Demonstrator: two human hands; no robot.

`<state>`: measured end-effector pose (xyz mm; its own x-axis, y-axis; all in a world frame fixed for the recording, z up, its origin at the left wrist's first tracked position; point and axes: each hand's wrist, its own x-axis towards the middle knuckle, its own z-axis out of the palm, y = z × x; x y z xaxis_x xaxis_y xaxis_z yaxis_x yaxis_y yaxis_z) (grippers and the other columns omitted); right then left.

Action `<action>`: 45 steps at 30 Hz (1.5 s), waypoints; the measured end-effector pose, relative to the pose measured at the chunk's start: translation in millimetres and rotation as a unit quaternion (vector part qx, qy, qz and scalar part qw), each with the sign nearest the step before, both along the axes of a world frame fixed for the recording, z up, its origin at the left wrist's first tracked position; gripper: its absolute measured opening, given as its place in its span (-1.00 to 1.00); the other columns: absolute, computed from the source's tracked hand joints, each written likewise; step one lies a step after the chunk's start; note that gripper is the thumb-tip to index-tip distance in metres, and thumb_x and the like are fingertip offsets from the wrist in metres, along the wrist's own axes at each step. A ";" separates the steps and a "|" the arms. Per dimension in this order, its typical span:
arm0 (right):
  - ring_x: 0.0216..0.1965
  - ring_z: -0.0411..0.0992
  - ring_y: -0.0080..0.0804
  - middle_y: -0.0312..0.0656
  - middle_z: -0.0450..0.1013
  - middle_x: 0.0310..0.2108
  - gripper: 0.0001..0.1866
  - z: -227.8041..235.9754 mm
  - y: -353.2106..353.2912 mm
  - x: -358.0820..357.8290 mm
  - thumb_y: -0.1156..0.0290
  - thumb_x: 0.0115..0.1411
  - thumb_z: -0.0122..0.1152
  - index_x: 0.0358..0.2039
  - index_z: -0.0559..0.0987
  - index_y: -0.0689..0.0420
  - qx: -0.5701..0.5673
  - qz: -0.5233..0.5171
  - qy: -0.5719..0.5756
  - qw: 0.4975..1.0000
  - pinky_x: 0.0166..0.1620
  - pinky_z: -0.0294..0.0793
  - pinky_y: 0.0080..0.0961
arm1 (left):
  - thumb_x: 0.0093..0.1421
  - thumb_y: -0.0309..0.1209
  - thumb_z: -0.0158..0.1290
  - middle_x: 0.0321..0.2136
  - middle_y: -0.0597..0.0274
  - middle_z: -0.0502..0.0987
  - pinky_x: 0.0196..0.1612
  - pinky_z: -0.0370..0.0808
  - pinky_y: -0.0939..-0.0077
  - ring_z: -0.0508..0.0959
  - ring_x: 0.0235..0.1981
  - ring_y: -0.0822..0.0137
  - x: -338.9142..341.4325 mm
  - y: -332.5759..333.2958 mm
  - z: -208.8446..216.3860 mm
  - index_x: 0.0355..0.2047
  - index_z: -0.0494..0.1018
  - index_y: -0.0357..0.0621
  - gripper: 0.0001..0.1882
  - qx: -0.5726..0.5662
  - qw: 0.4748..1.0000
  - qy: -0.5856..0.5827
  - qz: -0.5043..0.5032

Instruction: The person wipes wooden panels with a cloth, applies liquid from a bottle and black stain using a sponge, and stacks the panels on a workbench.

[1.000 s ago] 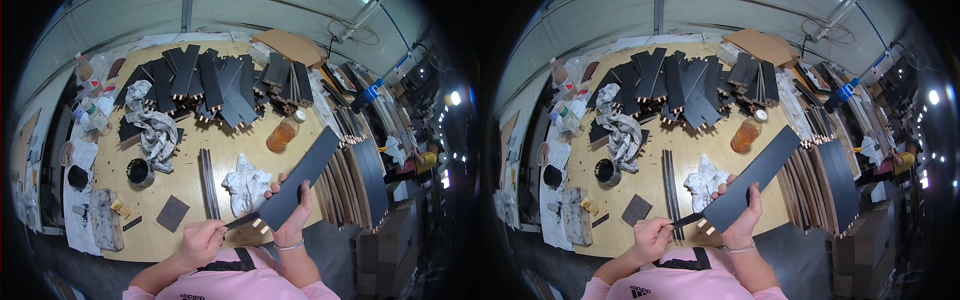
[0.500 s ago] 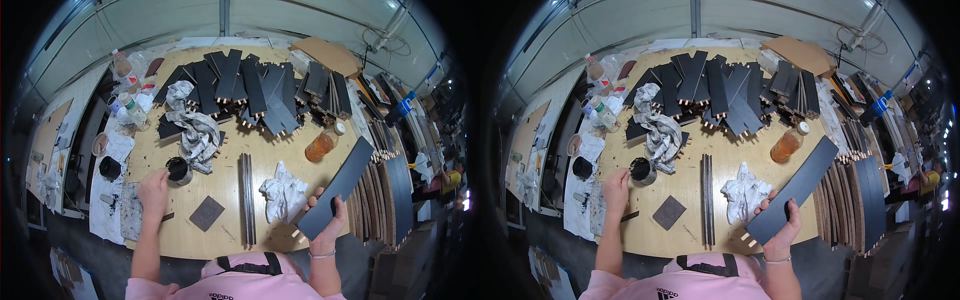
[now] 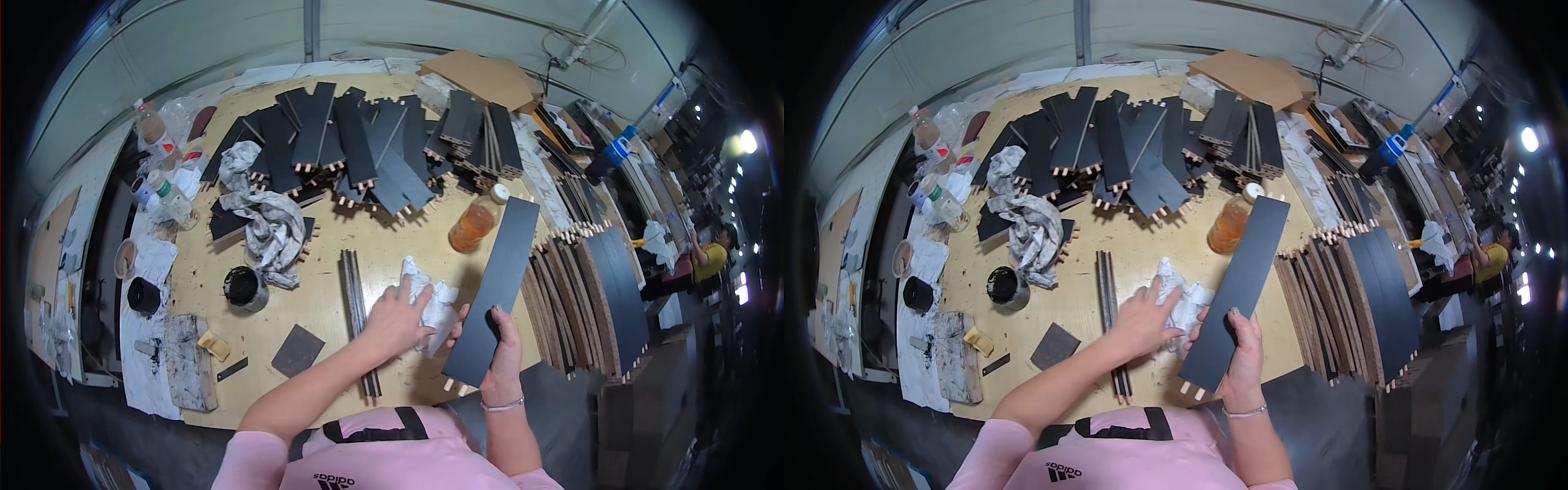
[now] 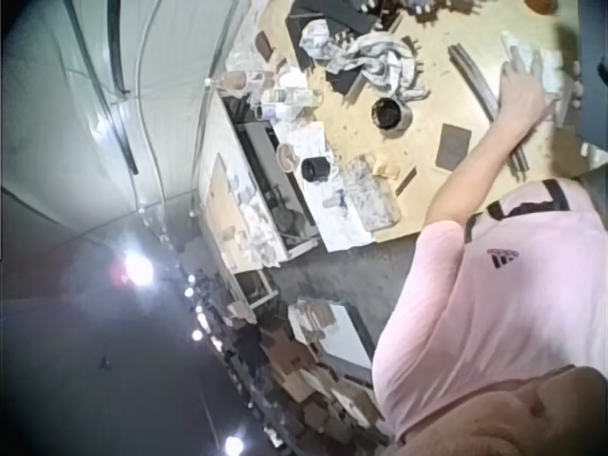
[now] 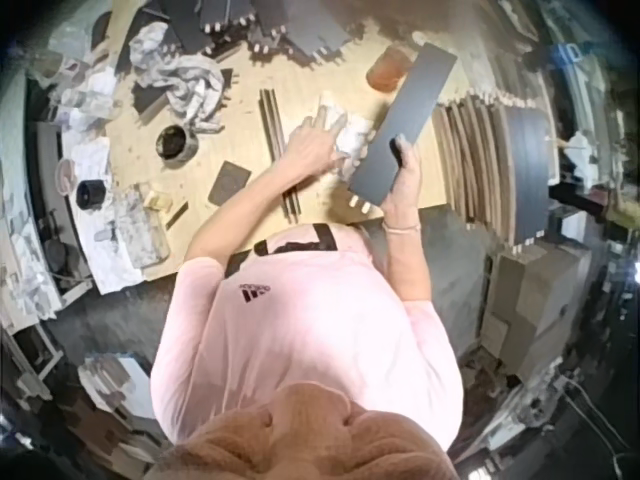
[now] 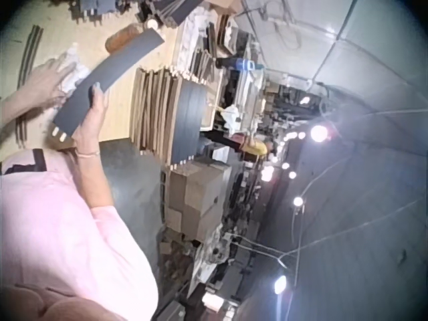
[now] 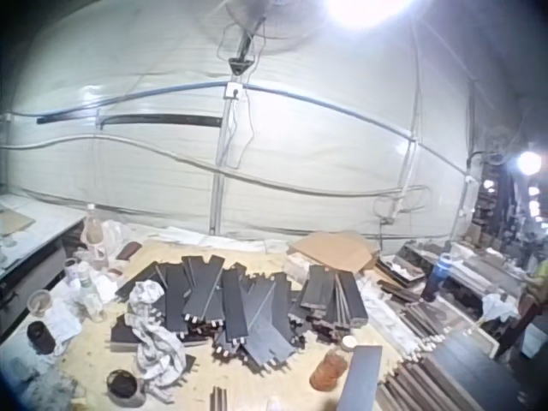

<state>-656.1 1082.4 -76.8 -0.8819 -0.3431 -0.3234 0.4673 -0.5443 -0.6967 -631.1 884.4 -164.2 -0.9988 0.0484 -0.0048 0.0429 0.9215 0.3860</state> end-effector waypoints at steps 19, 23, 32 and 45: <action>-0.28 0.66 -0.27 -0.02 0.63 -0.15 -0.44 -2.5 36.3 -19.2 -0.08 0.68 -0.16 0.06 0.54 0.22 -0.039 -0.019 0.000 0.999 -0.15 0.76 -0.23 | -0.02 -0.55 0.30 0.10 0.10 0.67 0.00 0.53 0.13 0.56 -0.07 0.03 56.7 -12.2 114.0 -0.11 0.81 0.04 -0.58 0.177 0.920 0.345 -0.057; -0.30 0.67 -0.31 -0.01 0.64 -0.18 -0.27 0.6 15.5 -12.5 -0.22 0.67 -0.30 0.11 0.55 0.25 0.007 -0.015 -0.084 0.996 -0.19 0.75 -0.28 | -0.01 -0.51 0.28 0.12 0.19 0.65 0.02 0.50 0.16 0.58 -0.08 0.07 65.4 10.9 129.3 -0.04 0.80 0.11 -0.53 0.147 0.908 0.339 -0.200; -0.21 0.70 -0.33 -0.09 0.69 -0.19 -0.44 -3.8 30.0 45.3 0.04 0.70 -0.25 0.26 0.53 0.25 0.034 0.039 -0.130 0.990 -0.06 0.78 -0.36 | 0.08 -0.37 0.36 0.19 0.29 0.63 0.40 0.33 -0.13 0.57 0.22 0.08 39.8 15.7 137.5 0.09 0.70 0.24 -0.49 0.089 0.896 0.358 -0.247; -0.28 0.68 -0.24 0.08 0.64 -0.17 -0.07 -8.3 90.1 51.9 -0.46 0.38 0.18 0.18 0.56 0.30 0.066 0.342 -0.034 0.937 -0.19 0.76 -0.34 | 0.43 -0.37 0.31 -0.17 0.28 0.71 -0.20 0.59 0.57 0.66 -0.26 0.52 16.7 -63.5 102.2 0.21 0.56 -0.35 -0.56 0.709 0.699 0.032 0.091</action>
<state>-604.2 1172.5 -85.1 -0.4465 -0.7737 -0.4495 0.7207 -0.0132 -0.6931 -614.5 820.9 -62.0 -0.9849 -0.1696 -0.0361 0.0338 -0.3920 0.9194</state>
